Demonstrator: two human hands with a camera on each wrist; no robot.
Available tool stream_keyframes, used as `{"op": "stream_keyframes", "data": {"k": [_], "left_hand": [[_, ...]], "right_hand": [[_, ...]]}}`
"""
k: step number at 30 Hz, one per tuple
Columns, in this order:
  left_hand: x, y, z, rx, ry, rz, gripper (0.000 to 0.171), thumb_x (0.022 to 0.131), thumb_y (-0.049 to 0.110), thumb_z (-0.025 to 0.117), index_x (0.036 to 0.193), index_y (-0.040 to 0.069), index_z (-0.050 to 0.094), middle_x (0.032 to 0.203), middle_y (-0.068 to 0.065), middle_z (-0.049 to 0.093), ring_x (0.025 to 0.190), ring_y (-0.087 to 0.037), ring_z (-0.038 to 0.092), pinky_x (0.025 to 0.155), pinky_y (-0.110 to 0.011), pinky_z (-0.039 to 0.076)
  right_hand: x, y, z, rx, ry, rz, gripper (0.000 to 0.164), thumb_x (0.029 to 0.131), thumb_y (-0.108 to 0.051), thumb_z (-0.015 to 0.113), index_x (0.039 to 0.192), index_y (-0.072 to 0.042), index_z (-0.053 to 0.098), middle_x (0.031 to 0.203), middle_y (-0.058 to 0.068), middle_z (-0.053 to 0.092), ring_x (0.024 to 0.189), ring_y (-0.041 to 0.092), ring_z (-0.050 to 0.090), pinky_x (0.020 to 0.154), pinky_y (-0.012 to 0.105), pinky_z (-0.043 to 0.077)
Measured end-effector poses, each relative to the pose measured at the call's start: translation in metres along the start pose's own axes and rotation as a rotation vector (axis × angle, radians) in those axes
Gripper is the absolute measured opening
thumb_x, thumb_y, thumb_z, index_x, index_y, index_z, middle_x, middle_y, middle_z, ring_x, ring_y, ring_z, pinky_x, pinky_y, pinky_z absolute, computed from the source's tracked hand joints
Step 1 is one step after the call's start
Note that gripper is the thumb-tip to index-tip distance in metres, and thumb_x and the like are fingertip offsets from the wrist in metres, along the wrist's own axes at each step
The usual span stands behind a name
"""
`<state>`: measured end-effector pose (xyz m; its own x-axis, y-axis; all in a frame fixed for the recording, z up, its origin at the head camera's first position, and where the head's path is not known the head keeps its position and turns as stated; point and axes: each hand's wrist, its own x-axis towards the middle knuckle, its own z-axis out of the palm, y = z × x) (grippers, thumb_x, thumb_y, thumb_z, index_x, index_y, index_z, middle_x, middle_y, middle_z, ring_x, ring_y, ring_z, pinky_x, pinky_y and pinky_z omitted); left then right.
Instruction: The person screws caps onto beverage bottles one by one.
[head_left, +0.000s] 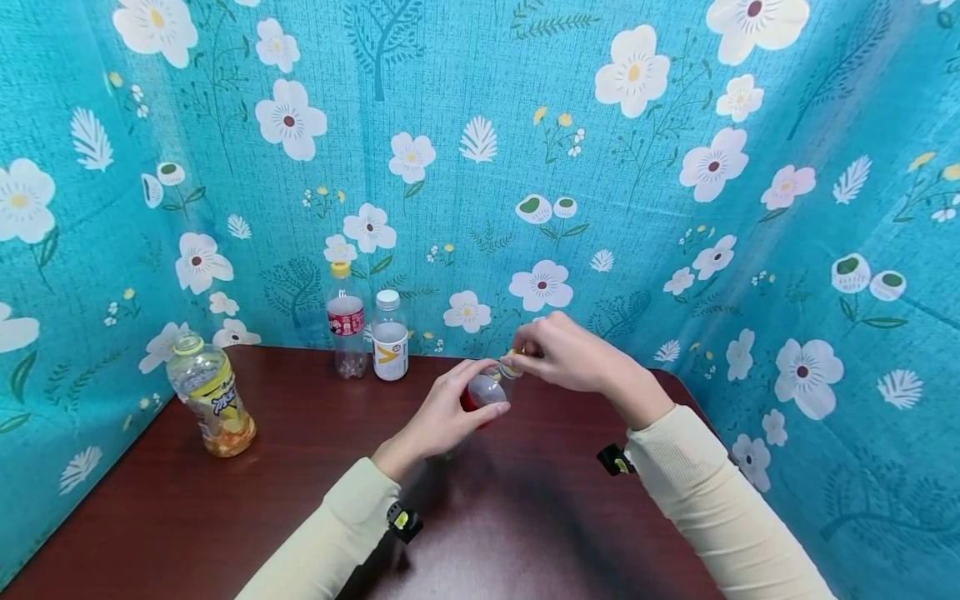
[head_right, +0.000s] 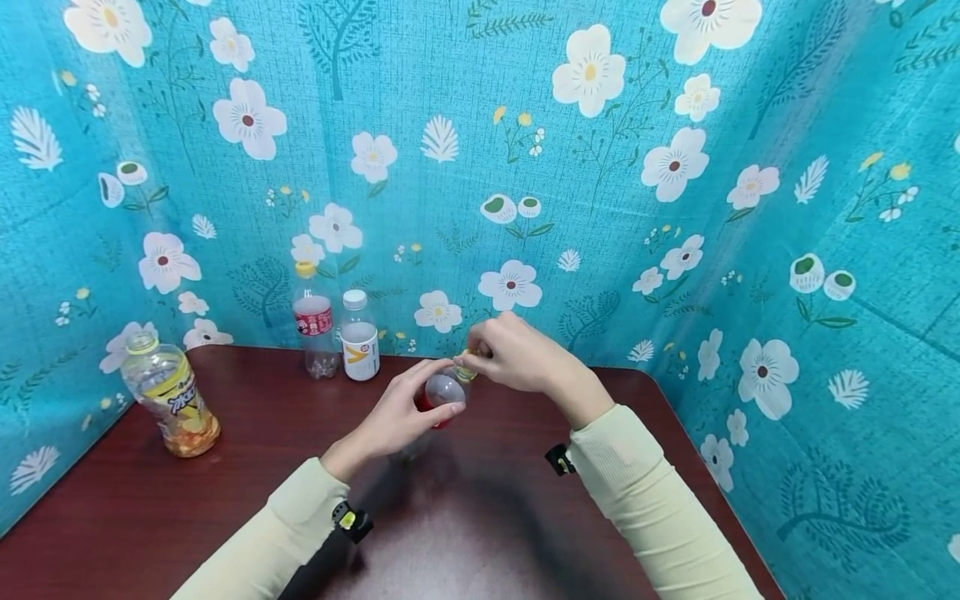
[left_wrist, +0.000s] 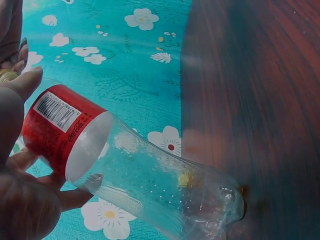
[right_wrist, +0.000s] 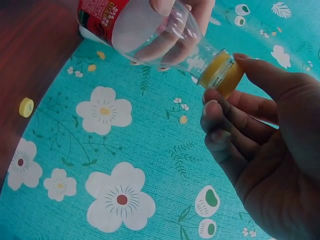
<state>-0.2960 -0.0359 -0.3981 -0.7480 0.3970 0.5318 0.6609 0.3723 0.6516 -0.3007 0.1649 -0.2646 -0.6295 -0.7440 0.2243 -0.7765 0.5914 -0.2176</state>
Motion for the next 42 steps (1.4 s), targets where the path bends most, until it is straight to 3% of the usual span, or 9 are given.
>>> {"op": "stream_keyframes", "data": {"k": [5,9,20,24,29,34,38,42], "left_hand": [[-0.001,0.0,-0.003,-0.007,-0.012,-0.012,0.057,0.083,0.044,0.068,0.133,0.026,0.048,0.123,0.008,0.053,0.104,-0.009,0.053,0.08,-0.027,0.051],[-0.002,-0.001,-0.005,-0.015,-0.035,-0.034,0.056,0.083,0.043,0.069,0.133,0.028,0.048,0.122,0.011,0.053,0.103,-0.008,0.053,0.079,-0.025,0.051],[-0.002,0.001,-0.011,-0.057,-0.076,-0.081,0.057,0.082,0.045,0.069,0.133,0.034,0.046,0.122,0.014,0.052,0.104,-0.007,0.052,0.079,-0.024,0.051],[-0.002,0.001,-0.011,-0.058,-0.085,-0.074,0.058,0.082,0.045,0.069,0.134,0.032,0.046,0.123,0.013,0.052,0.104,-0.007,0.052,0.079,-0.024,0.05],[-0.002,0.001,-0.01,-0.06,-0.101,-0.055,0.059,0.083,0.044,0.068,0.136,0.029,0.044,0.125,0.009,0.051,0.105,-0.01,0.052,0.079,-0.026,0.051],[-0.002,0.001,-0.01,-0.057,-0.1,-0.043,0.059,0.084,0.042,0.067,0.136,0.028,0.044,0.127,0.004,0.052,0.105,-0.011,0.053,0.079,-0.027,0.051],[-0.003,0.0,-0.01,-0.048,-0.089,-0.049,0.059,0.084,0.042,0.068,0.136,0.029,0.045,0.127,0.007,0.052,0.106,-0.01,0.052,0.08,-0.026,0.051],[-0.003,-0.001,-0.01,-0.048,-0.082,-0.054,0.059,0.083,0.043,0.068,0.136,0.029,0.045,0.127,0.009,0.051,0.108,-0.01,0.052,0.081,-0.027,0.051]], "right_hand": [[-0.001,0.001,0.0,0.001,-0.014,-0.061,0.009,0.088,-0.023,0.067,0.091,-0.014,0.069,0.058,-0.007,0.051,0.048,0.009,0.044,0.045,0.024,0.037],[-0.002,0.001,-0.001,0.005,-0.026,-0.115,0.008,0.088,-0.021,0.067,0.094,-0.016,0.068,0.067,-0.008,0.057,0.054,0.007,0.046,0.048,0.023,0.04],[-0.004,0.0,-0.011,0.022,-0.07,-0.165,0.022,0.086,-0.019,0.069,0.107,-0.015,0.07,0.095,-0.01,0.064,0.08,0.001,0.059,0.071,0.023,0.052],[-0.004,0.0,-0.013,0.023,-0.097,-0.169,0.024,0.087,-0.019,0.068,0.111,-0.013,0.07,0.094,-0.009,0.065,0.078,0.0,0.059,0.068,0.02,0.051],[-0.001,-0.002,-0.013,-0.005,-0.109,-0.143,0.019,0.089,-0.02,0.066,0.106,-0.013,0.071,0.081,-0.011,0.063,0.063,0.005,0.054,0.055,0.021,0.047],[-0.001,-0.002,-0.01,-0.031,-0.11,-0.081,0.02,0.089,-0.033,0.064,0.101,-0.018,0.07,0.064,-0.011,0.055,0.053,0.007,0.048,0.049,0.023,0.042],[-0.002,-0.002,-0.009,-0.038,-0.122,-0.055,0.035,0.087,-0.038,0.065,0.116,-0.017,0.063,0.07,-0.012,0.058,0.06,0.006,0.053,0.054,0.023,0.045],[-0.002,-0.002,-0.009,-0.012,-0.124,-0.068,0.029,0.087,-0.03,0.067,0.113,-0.016,0.063,0.079,-0.012,0.06,0.066,0.007,0.055,0.059,0.023,0.047]]}}
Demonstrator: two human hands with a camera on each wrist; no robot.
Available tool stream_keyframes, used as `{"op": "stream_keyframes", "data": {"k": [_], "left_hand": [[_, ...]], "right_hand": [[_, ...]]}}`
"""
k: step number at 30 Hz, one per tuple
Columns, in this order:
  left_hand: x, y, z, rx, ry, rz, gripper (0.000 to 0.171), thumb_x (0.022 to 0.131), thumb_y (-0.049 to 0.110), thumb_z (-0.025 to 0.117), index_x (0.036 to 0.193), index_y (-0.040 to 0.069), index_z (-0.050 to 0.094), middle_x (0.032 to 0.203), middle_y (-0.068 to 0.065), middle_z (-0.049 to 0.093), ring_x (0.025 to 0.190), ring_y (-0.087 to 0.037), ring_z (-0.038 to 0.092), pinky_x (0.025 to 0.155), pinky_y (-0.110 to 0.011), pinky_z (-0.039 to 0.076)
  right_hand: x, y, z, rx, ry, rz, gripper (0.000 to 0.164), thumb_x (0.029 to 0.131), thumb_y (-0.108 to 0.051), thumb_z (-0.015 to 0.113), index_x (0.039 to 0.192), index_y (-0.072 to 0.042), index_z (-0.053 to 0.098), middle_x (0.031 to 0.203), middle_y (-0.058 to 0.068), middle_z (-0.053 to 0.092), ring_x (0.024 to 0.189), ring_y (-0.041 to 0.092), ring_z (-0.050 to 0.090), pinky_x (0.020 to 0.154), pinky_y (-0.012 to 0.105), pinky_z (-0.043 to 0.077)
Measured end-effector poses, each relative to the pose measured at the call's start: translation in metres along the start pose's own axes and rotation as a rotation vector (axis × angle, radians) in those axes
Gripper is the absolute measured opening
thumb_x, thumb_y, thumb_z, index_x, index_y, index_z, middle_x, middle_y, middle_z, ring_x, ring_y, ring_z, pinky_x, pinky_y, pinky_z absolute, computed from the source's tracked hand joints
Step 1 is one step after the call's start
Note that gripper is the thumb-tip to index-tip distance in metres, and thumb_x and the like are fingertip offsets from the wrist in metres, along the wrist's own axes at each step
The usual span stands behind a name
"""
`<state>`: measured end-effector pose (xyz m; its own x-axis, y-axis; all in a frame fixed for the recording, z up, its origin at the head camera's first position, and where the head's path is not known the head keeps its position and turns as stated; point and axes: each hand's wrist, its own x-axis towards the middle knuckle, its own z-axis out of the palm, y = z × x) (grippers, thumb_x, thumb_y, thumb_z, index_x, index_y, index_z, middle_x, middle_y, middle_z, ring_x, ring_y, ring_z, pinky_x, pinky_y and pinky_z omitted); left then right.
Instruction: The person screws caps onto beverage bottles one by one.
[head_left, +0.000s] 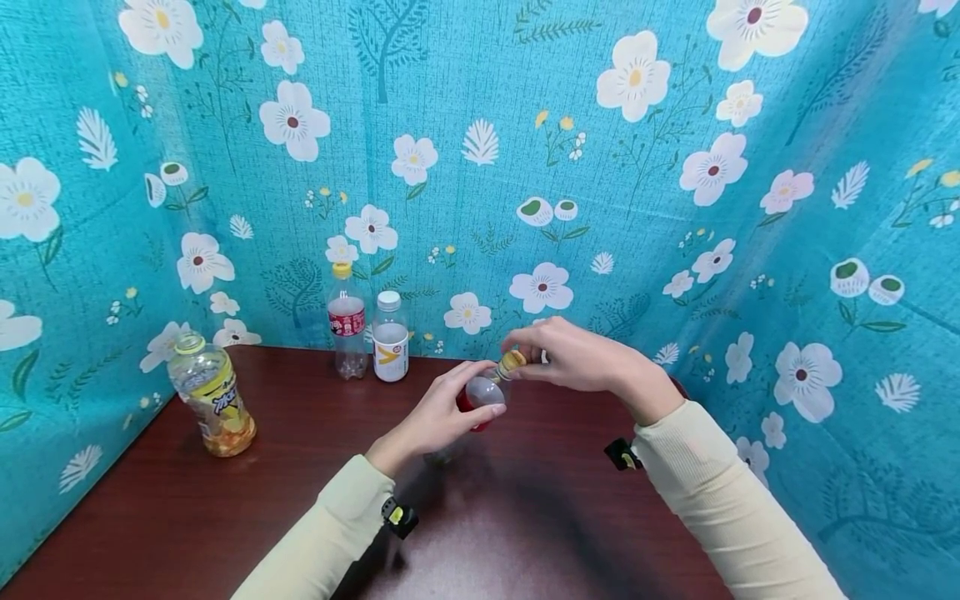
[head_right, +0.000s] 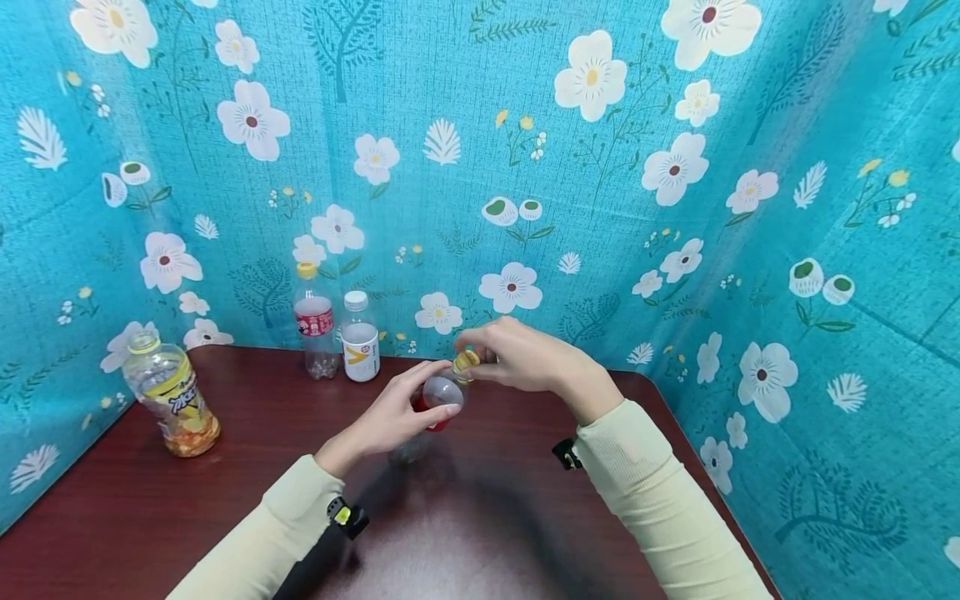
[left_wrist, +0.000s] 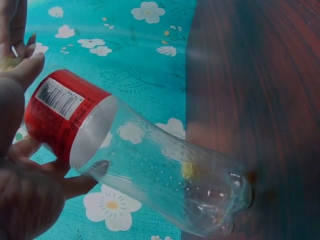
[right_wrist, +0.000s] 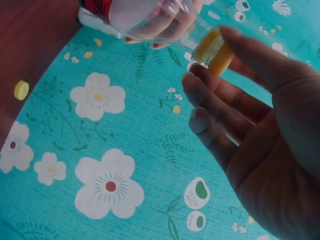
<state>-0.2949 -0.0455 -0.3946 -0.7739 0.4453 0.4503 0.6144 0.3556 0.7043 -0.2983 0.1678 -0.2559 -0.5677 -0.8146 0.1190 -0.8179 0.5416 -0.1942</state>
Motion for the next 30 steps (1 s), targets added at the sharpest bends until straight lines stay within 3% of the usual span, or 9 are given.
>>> {"op": "stream_keyframes", "data": {"k": [4,8,10,15,20,23,30], "left_hand": [[0.0003,-0.0011,0.0005,-0.013,-0.004,-0.01,0.059,0.083,0.044,0.068,0.135,0.031,0.044,0.128,0.005,0.052,0.107,-0.009,0.051,0.08,-0.026,0.051],[-0.0003,-0.0014,0.0013,-0.015,0.001,-0.01,0.058,0.083,0.044,0.068,0.135,0.032,0.044,0.127,0.007,0.052,0.107,-0.007,0.051,0.08,-0.025,0.051],[-0.0009,-0.0015,0.0014,-0.012,0.003,-0.009,0.059,0.083,0.044,0.068,0.135,0.033,0.044,0.127,0.012,0.051,0.107,-0.006,0.051,0.081,-0.025,0.05],[-0.0017,-0.0017,0.0018,-0.008,-0.002,-0.008,0.06,0.083,0.044,0.068,0.137,0.033,0.043,0.128,0.01,0.051,0.109,-0.006,0.05,0.081,-0.025,0.05],[-0.0016,-0.0016,0.0024,-0.004,0.005,0.013,0.061,0.084,0.043,0.067,0.138,0.031,0.042,0.131,0.002,0.051,0.11,-0.009,0.051,0.082,-0.027,0.051],[-0.0009,-0.0017,0.0026,-0.003,0.008,0.019,0.059,0.084,0.043,0.068,0.137,0.032,0.043,0.13,0.001,0.052,0.109,-0.008,0.051,0.082,-0.026,0.05],[-0.0014,-0.001,0.0007,-0.023,-0.001,-0.012,0.059,0.083,0.043,0.069,0.135,0.032,0.044,0.129,0.006,0.052,0.106,-0.007,0.052,0.081,-0.025,0.05]], "right_hand": [[0.0011,-0.0002,0.0012,0.012,0.018,0.011,0.012,0.087,-0.028,0.068,0.093,-0.019,0.063,0.065,-0.007,0.052,0.057,0.009,0.048,0.052,0.023,0.041],[0.002,-0.0006,0.0034,-0.014,0.039,0.047,0.014,0.088,-0.032,0.066,0.082,-0.02,0.06,0.057,-0.005,0.045,0.049,0.007,0.042,0.048,0.023,0.037],[0.0023,-0.0012,0.0042,-0.044,0.05,0.067,0.015,0.088,-0.035,0.065,0.082,-0.021,0.062,0.055,-0.007,0.047,0.047,0.006,0.042,0.046,0.024,0.036],[0.003,-0.0021,0.0049,-0.108,0.077,0.102,0.019,0.087,-0.041,0.064,0.086,-0.022,0.067,0.051,-0.01,0.048,0.042,0.006,0.043,0.042,0.025,0.036],[0.004,-0.0066,0.0036,-0.067,0.075,0.116,0.019,0.088,-0.035,0.065,0.082,-0.018,0.07,0.051,-0.01,0.051,0.04,0.006,0.045,0.042,0.026,0.039],[0.0048,-0.0085,0.0034,-0.024,0.064,0.097,0.016,0.089,-0.028,0.065,0.08,-0.016,0.071,0.055,-0.012,0.054,0.041,0.004,0.049,0.042,0.026,0.042],[0.0027,-0.0059,0.0004,0.007,0.046,0.004,0.01,0.087,-0.023,0.068,0.093,-0.016,0.069,0.068,-0.008,0.062,0.053,0.007,0.053,0.048,0.024,0.044]]}}
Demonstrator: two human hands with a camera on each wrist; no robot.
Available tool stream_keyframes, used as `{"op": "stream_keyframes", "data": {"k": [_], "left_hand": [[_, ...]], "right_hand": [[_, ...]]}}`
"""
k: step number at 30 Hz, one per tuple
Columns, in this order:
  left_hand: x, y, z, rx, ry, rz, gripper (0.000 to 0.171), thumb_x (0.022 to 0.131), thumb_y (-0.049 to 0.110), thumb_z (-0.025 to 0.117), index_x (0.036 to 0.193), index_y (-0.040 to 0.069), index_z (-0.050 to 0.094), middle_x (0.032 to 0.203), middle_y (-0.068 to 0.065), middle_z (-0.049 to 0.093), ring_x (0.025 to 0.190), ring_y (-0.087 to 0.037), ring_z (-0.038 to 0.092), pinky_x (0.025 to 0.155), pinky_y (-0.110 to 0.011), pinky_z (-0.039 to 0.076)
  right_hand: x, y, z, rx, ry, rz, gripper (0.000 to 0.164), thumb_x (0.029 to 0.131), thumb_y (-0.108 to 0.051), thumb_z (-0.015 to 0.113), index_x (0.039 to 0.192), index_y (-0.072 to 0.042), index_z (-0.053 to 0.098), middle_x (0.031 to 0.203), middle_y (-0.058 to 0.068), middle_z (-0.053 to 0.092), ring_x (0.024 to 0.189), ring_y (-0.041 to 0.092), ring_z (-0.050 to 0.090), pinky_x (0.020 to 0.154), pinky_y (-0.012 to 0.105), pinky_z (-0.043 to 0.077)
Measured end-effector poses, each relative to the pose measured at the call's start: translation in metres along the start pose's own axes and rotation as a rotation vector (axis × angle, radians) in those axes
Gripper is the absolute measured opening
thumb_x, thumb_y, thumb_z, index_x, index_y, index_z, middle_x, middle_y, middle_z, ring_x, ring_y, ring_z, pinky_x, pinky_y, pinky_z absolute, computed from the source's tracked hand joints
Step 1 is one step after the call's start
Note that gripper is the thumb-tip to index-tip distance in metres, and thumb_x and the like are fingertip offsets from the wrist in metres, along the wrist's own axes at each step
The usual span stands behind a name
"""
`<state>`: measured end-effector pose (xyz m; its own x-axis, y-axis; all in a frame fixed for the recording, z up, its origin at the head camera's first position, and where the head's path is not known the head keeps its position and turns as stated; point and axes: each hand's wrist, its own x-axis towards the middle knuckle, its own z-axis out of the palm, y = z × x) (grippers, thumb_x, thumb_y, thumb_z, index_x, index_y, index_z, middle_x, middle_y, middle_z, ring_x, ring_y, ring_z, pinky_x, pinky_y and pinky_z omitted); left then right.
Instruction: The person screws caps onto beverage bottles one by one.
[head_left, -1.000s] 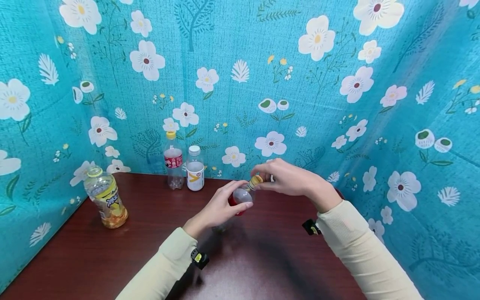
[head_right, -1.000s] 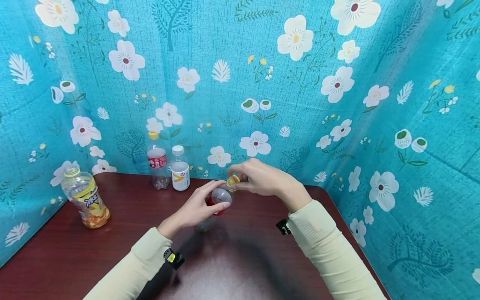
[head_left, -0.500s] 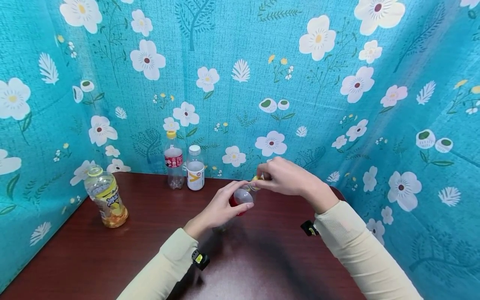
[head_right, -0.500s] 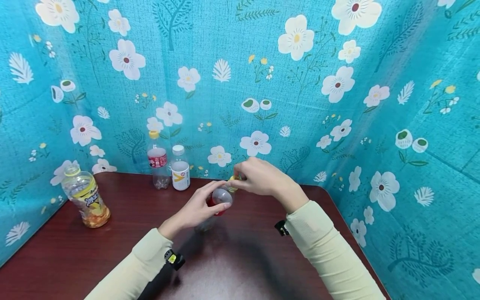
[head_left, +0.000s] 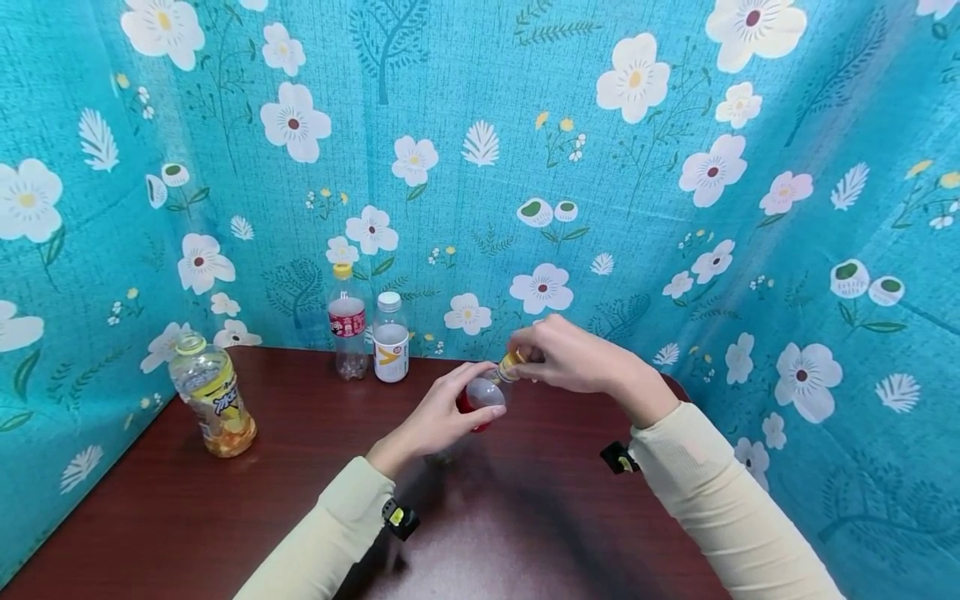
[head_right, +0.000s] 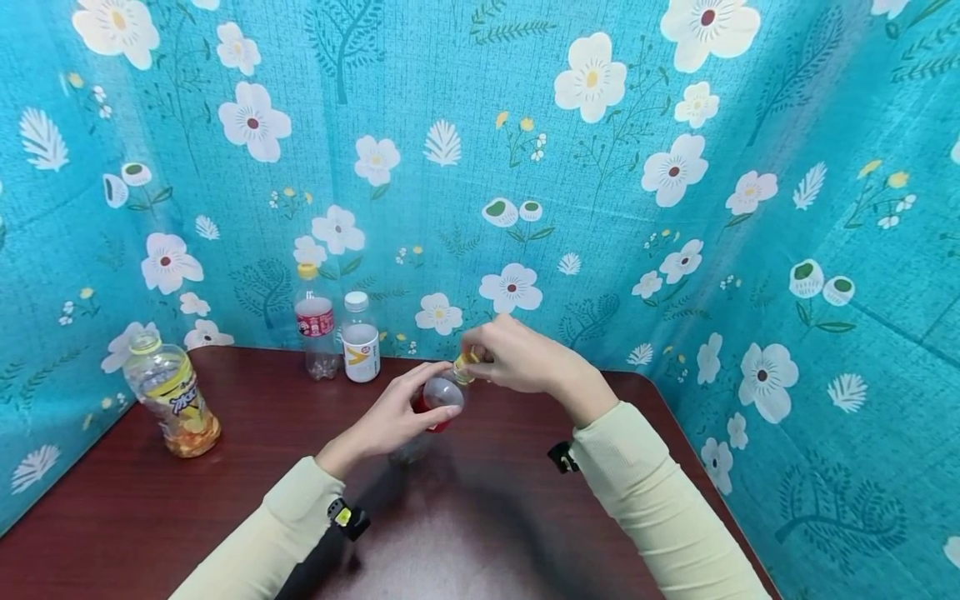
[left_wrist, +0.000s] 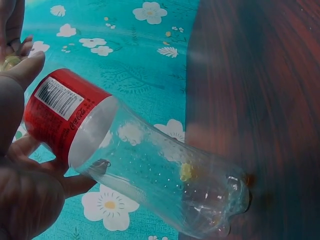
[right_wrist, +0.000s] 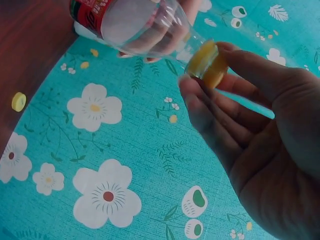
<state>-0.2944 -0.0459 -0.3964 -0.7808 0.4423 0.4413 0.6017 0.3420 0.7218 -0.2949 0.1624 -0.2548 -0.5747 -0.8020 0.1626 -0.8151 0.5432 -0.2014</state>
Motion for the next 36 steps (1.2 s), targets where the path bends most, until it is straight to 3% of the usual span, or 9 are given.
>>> {"op": "stream_keyframes", "data": {"k": [4,8,13,17,24,31,33,36], "left_hand": [[-0.0006,0.0002,-0.0016,-0.009,-0.008,-0.016,0.059,0.083,0.043,0.069,0.135,0.032,0.045,0.129,0.007,0.051,0.108,-0.008,0.051,0.083,-0.026,0.05],[-0.0006,-0.0005,-0.0021,-0.011,-0.009,-0.015,0.057,0.083,0.043,0.069,0.134,0.033,0.045,0.129,0.009,0.051,0.109,-0.007,0.051,0.084,-0.026,0.049],[-0.0016,-0.0007,-0.0017,-0.011,-0.016,-0.008,0.06,0.083,0.044,0.068,0.136,0.032,0.044,0.13,0.003,0.051,0.109,-0.01,0.051,0.081,-0.026,0.051],[-0.0013,-0.0005,-0.0012,-0.013,-0.024,-0.013,0.061,0.083,0.046,0.068,0.137,0.033,0.042,0.13,0.006,0.05,0.109,-0.009,0.051,0.08,-0.025,0.051],[-0.001,0.0001,-0.0023,-0.023,-0.026,-0.02,0.061,0.083,0.044,0.068,0.137,0.033,0.043,0.13,0.003,0.051,0.108,-0.009,0.051,0.081,-0.026,0.05],[-0.0008,-0.0009,-0.0017,-0.02,-0.032,-0.023,0.061,0.083,0.045,0.068,0.137,0.033,0.043,0.13,0.006,0.05,0.108,-0.009,0.051,0.081,-0.024,0.05],[-0.0005,-0.0011,-0.0012,-0.019,-0.034,-0.022,0.06,0.083,0.045,0.068,0.136,0.033,0.043,0.13,0.007,0.05,0.108,-0.008,0.051,0.081,-0.024,0.05],[0.0,-0.0007,-0.0007,-0.014,-0.036,-0.013,0.06,0.083,0.044,0.068,0.136,0.033,0.043,0.129,0.009,0.05,0.108,-0.008,0.051,0.081,-0.024,0.05]], "right_hand": [[-0.0016,0.0017,-0.0043,0.039,-0.031,-0.052,0.016,0.087,-0.019,0.067,0.102,-0.015,0.069,0.087,-0.009,0.066,0.069,0.006,0.059,0.06,0.023,0.05],[-0.0024,0.0015,-0.0056,0.056,-0.034,-0.046,0.025,0.086,-0.021,0.069,0.11,-0.013,0.067,0.092,-0.008,0.066,0.079,0.003,0.062,0.071,0.027,0.053],[-0.0005,0.0011,-0.0003,0.014,-0.001,0.011,0.023,0.086,-0.034,0.068,0.098,-0.014,0.069,0.069,-0.009,0.061,0.056,0.004,0.056,0.054,0.025,0.049],[0.0007,0.0008,0.0024,0.0,0.003,0.022,0.015,0.087,-0.032,0.067,0.084,-0.017,0.068,0.059,-0.009,0.056,0.046,0.005,0.051,0.047,0.022,0.044],[-0.0009,0.0018,-0.0014,0.032,-0.021,-0.033,0.015,0.086,-0.023,0.069,0.098,-0.013,0.07,0.073,-0.009,0.062,0.054,0.007,0.053,0.048,0.023,0.045],[-0.0023,0.0012,-0.0062,0.043,-0.047,-0.055,0.022,0.085,-0.018,0.07,0.107,-0.012,0.07,0.092,-0.008,0.066,0.074,0.004,0.061,0.066,0.02,0.051],[-0.0023,0.0012,-0.0066,0.049,-0.05,-0.048,0.024,0.084,-0.018,0.071,0.107,-0.012,0.07,0.092,-0.008,0.067,0.073,0.005,0.061,0.065,0.02,0.051],[-0.0016,0.0013,-0.006,0.035,-0.052,-0.027,0.017,0.086,-0.023,0.07,0.1,-0.014,0.071,0.08,-0.007,0.065,0.062,0.006,0.058,0.057,0.021,0.049]]}}
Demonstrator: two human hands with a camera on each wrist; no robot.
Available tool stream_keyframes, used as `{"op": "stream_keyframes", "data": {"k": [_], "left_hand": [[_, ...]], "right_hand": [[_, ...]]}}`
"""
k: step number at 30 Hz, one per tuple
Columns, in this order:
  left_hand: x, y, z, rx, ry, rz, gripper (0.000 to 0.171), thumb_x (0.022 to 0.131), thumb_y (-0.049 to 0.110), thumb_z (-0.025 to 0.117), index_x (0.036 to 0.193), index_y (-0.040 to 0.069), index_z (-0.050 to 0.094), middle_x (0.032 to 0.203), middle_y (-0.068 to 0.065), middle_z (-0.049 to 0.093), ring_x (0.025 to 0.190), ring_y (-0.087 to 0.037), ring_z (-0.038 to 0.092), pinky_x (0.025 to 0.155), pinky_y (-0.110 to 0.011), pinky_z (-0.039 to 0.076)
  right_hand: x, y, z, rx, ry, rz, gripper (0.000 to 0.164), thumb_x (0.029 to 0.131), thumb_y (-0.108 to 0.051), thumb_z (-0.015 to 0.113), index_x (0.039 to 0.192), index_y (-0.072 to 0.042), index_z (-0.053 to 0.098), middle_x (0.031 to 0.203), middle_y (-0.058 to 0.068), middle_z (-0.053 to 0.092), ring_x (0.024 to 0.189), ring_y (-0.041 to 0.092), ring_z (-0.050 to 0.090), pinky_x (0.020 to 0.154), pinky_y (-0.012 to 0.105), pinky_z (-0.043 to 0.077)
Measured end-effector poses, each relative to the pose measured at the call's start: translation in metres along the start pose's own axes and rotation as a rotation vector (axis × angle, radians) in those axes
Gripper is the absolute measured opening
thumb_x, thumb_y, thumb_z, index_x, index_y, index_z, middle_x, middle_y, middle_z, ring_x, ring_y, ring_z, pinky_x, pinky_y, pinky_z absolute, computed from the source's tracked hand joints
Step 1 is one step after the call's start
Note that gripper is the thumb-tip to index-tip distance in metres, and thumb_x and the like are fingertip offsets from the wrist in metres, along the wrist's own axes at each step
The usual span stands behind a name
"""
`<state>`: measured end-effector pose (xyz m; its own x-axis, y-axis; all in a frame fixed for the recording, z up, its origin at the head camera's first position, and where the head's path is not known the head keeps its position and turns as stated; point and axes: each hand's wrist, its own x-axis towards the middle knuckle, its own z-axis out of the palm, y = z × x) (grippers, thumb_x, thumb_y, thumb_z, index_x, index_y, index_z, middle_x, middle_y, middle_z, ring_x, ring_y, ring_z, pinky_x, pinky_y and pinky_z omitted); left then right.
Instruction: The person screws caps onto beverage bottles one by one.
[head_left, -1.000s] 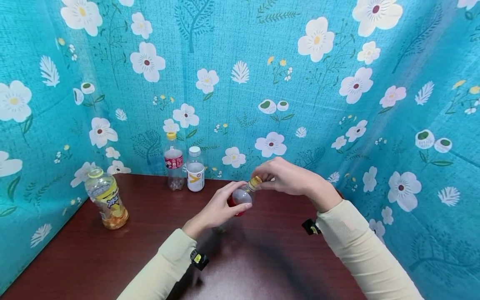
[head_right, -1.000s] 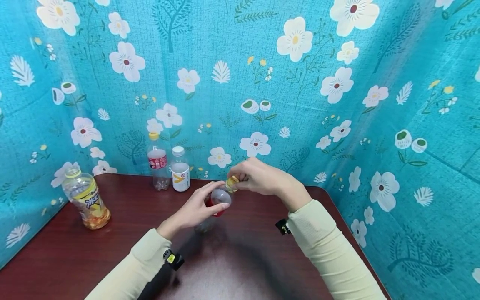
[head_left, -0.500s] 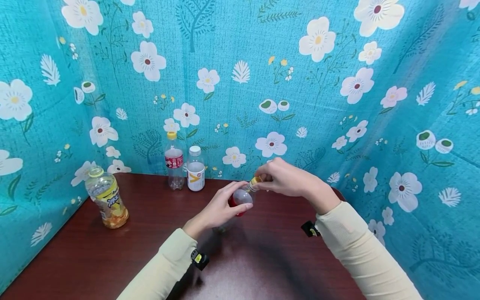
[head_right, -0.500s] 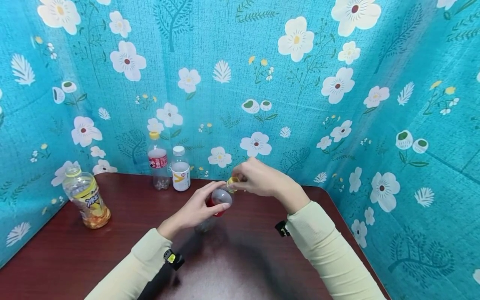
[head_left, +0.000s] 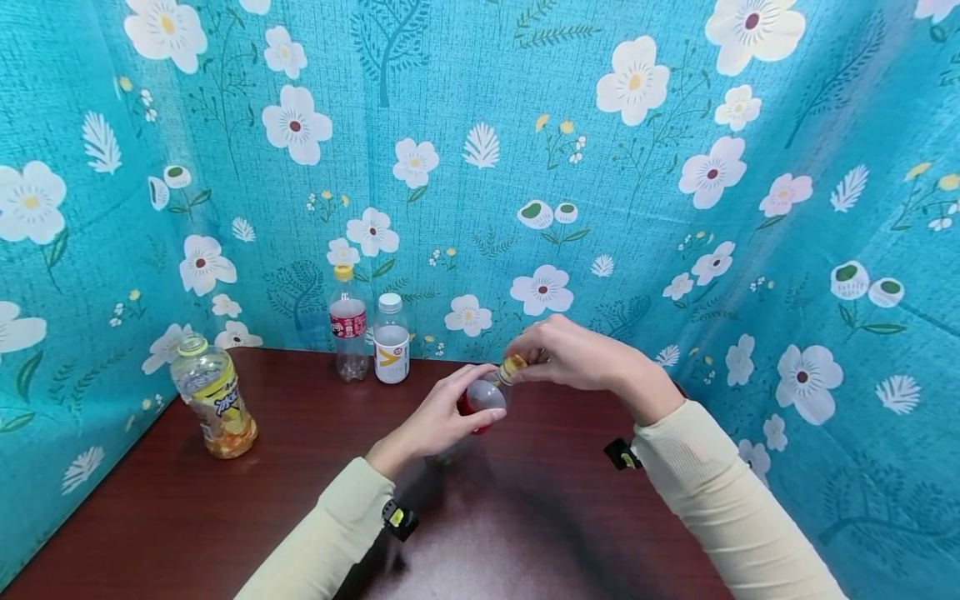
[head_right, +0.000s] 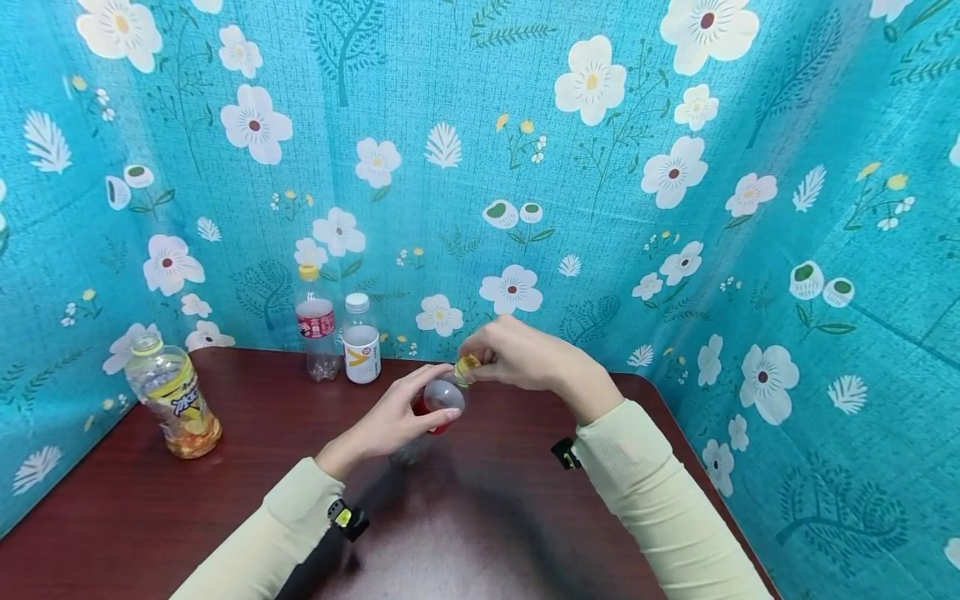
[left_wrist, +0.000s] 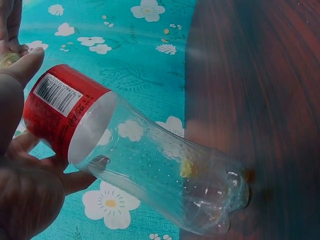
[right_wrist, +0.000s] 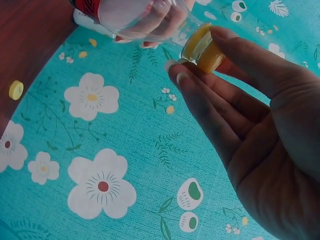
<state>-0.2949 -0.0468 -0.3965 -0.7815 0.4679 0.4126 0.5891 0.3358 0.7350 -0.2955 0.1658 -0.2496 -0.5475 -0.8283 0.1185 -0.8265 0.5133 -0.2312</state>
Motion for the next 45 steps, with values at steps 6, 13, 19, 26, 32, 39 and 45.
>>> {"op": "stream_keyframes", "data": {"k": [6,13,19,26,32,39,45], "left_hand": [[0.001,0.001,0.001,0.006,-0.007,0.026,0.061,0.084,0.043,0.067,0.138,0.032,0.041,0.131,0.006,0.05,0.11,-0.008,0.05,0.083,-0.026,0.05],[0.0,0.0,0.001,0.004,-0.002,0.006,0.061,0.083,0.043,0.069,0.137,0.033,0.042,0.13,0.005,0.05,0.109,-0.007,0.05,0.082,-0.024,0.05],[0.001,-0.001,0.0,0.002,0.004,0.003,0.061,0.083,0.045,0.068,0.137,0.034,0.042,0.129,0.009,0.05,0.108,-0.008,0.051,0.081,-0.025,0.05],[0.001,-0.001,-0.002,-0.003,0.007,0.009,0.061,0.083,0.044,0.068,0.137,0.031,0.042,0.13,0.006,0.05,0.108,-0.01,0.052,0.082,-0.026,0.05],[0.001,-0.002,0.0,0.0,0.01,0.03,0.061,0.084,0.043,0.067,0.137,0.029,0.042,0.129,0.004,0.051,0.108,-0.009,0.052,0.082,-0.027,0.05],[0.0,-0.005,0.0,0.018,0.036,0.032,0.058,0.083,0.045,0.067,0.135,0.033,0.044,0.125,0.012,0.051,0.107,-0.006,0.051,0.082,-0.027,0.05],[0.001,-0.004,0.0,0.013,0.028,0.024,0.058,0.083,0.046,0.067,0.135,0.035,0.043,0.125,0.014,0.05,0.108,-0.007,0.05,0.082,-0.027,0.05]], "right_hand": [[0.001,0.001,0.005,-0.145,0.042,0.125,0.036,0.09,-0.043,0.06,0.059,-0.023,0.058,0.049,-0.011,0.043,0.041,0.005,0.039,0.041,0.024,0.033],[-0.002,0.002,0.005,-0.242,0.122,0.194,0.049,0.088,-0.061,0.049,0.053,-0.027,0.052,0.045,-0.009,0.035,0.04,0.009,0.035,0.04,0.027,0.03],[-0.007,-0.003,-0.007,-0.07,0.0,0.164,0.036,0.087,-0.045,0.063,0.119,-0.029,0.058,0.086,-0.013,0.061,0.069,0.003,0.058,0.063,0.027,0.048],[-0.005,-0.004,-0.005,-0.047,-0.034,0.102,0.029,0.087,-0.03,0.067,0.114,-0.023,0.061,0.09,-0.011,0.061,0.075,0.005,0.059,0.064,0.025,0.049],[0.001,-0.003,0.004,-0.195,0.059,0.178,0.027,0.092,-0.043,0.056,0.073,-0.025,0.063,0.053,-0.009,0.046,0.048,0.009,0.043,0.043,0.027,0.034],[-0.002,-0.003,0.004,-0.293,0.119,0.249,0.047,0.094,-0.058,0.037,0.063,-0.029,0.059,0.049,-0.008,0.041,0.045,0.01,0.041,0.043,0.029,0.034],[-0.01,-0.002,-0.006,-0.074,0.045,0.183,0.026,0.093,-0.041,0.056,0.113,-0.025,0.06,0.08,-0.012,0.06,0.063,0.004,0.056,0.06,0.028,0.047]]}}
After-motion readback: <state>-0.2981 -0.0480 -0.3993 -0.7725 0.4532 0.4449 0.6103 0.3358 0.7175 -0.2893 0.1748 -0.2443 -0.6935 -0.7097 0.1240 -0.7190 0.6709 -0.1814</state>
